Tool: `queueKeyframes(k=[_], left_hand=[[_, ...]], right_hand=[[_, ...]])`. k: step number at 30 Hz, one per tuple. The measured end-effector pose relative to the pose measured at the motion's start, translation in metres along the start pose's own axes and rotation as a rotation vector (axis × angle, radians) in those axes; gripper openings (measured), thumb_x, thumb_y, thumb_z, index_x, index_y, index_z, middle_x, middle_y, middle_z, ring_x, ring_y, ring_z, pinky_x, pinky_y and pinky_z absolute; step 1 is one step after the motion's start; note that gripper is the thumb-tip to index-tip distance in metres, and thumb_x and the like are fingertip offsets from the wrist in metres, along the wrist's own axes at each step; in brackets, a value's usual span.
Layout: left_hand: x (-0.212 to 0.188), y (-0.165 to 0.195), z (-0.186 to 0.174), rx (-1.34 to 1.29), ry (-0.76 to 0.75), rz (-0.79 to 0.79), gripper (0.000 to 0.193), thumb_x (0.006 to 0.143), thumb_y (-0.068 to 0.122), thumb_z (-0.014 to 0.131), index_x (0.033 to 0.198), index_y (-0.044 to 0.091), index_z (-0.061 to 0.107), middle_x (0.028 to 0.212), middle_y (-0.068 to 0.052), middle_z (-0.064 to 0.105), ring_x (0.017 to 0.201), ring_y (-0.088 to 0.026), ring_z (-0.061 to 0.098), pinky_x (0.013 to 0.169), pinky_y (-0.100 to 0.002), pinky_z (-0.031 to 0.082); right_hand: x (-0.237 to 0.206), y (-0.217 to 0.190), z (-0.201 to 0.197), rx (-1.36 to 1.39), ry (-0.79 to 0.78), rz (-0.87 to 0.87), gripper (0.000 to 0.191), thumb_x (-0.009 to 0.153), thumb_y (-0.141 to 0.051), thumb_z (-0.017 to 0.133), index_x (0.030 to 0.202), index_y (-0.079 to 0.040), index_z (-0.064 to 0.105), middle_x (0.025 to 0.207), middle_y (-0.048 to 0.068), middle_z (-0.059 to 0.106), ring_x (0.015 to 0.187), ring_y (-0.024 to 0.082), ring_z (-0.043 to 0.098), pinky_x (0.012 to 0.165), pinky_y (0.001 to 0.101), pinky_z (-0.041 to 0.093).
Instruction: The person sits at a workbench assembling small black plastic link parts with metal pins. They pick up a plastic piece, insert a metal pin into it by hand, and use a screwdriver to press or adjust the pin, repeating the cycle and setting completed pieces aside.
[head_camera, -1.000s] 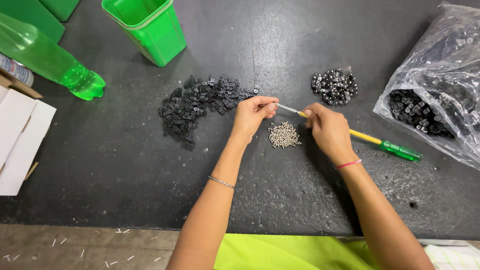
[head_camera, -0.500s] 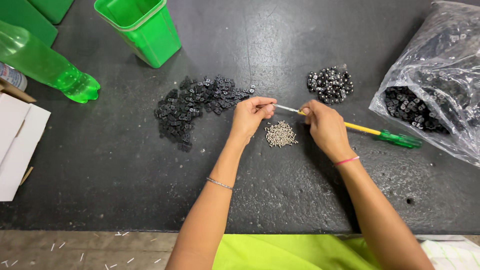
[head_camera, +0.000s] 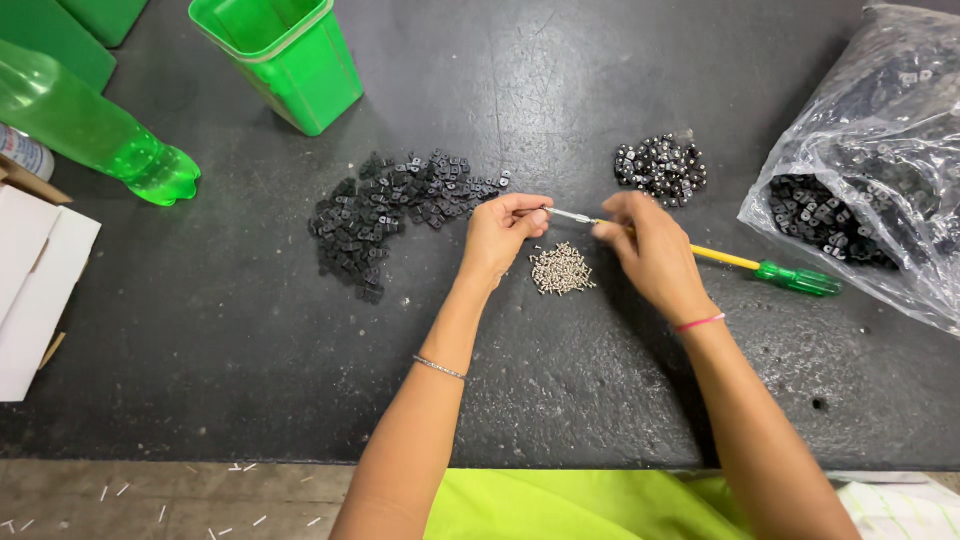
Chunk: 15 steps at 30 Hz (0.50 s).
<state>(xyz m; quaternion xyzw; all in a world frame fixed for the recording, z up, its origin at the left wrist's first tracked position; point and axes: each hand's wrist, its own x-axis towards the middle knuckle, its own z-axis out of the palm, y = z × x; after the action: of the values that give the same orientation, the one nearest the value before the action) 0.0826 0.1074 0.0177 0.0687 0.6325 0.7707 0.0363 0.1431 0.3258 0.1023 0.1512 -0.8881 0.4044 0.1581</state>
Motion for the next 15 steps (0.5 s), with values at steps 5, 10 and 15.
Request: queueKeyframes(k=[5, 10, 15], left_hand=[[-0.004, 0.008, 0.002, 0.017, 0.018, -0.022, 0.022, 0.093, 0.003, 0.071, 0.115, -0.003, 0.074, 0.097, -0.008, 0.076, 0.084, -0.012, 0.072, 0.078, -0.025, 0.060], [-0.007, 0.012, 0.004, -0.014, -0.006, -0.019, 0.022, 0.094, 0.003, 0.070, 0.116, -0.003, 0.074, 0.099, -0.008, 0.077, 0.086, -0.012, 0.072, 0.079, -0.025, 0.060], [-0.006, 0.012, 0.001, 0.039, 0.039, 0.004, 0.024, 0.094, 0.003, 0.071, 0.116, -0.002, 0.074, 0.098, -0.007, 0.077, 0.084, -0.011, 0.071, 0.078, -0.025, 0.059]], right_hand=[[0.002, -0.002, -0.005, -0.062, -0.019, 0.060, 0.016, 0.088, -0.012, 0.074, 0.100, -0.003, 0.066, 0.092, 0.012, 0.066, 0.078, 0.027, 0.067, 0.069, 0.0389, 0.052], [0.004, -0.003, -0.005, -0.122, -0.060, 0.162, 0.008, 0.101, -0.010, 0.070, 0.107, -0.005, 0.070, 0.087, 0.011, 0.069, 0.077, 0.027, 0.067, 0.071, 0.0375, 0.050], [0.003, -0.002, -0.004, 0.001, -0.002, -0.030, 0.028, 0.084, -0.018, 0.075, 0.099, 0.001, 0.061, 0.094, 0.017, 0.064, 0.079, 0.026, 0.067, 0.068, 0.0361, 0.053]])
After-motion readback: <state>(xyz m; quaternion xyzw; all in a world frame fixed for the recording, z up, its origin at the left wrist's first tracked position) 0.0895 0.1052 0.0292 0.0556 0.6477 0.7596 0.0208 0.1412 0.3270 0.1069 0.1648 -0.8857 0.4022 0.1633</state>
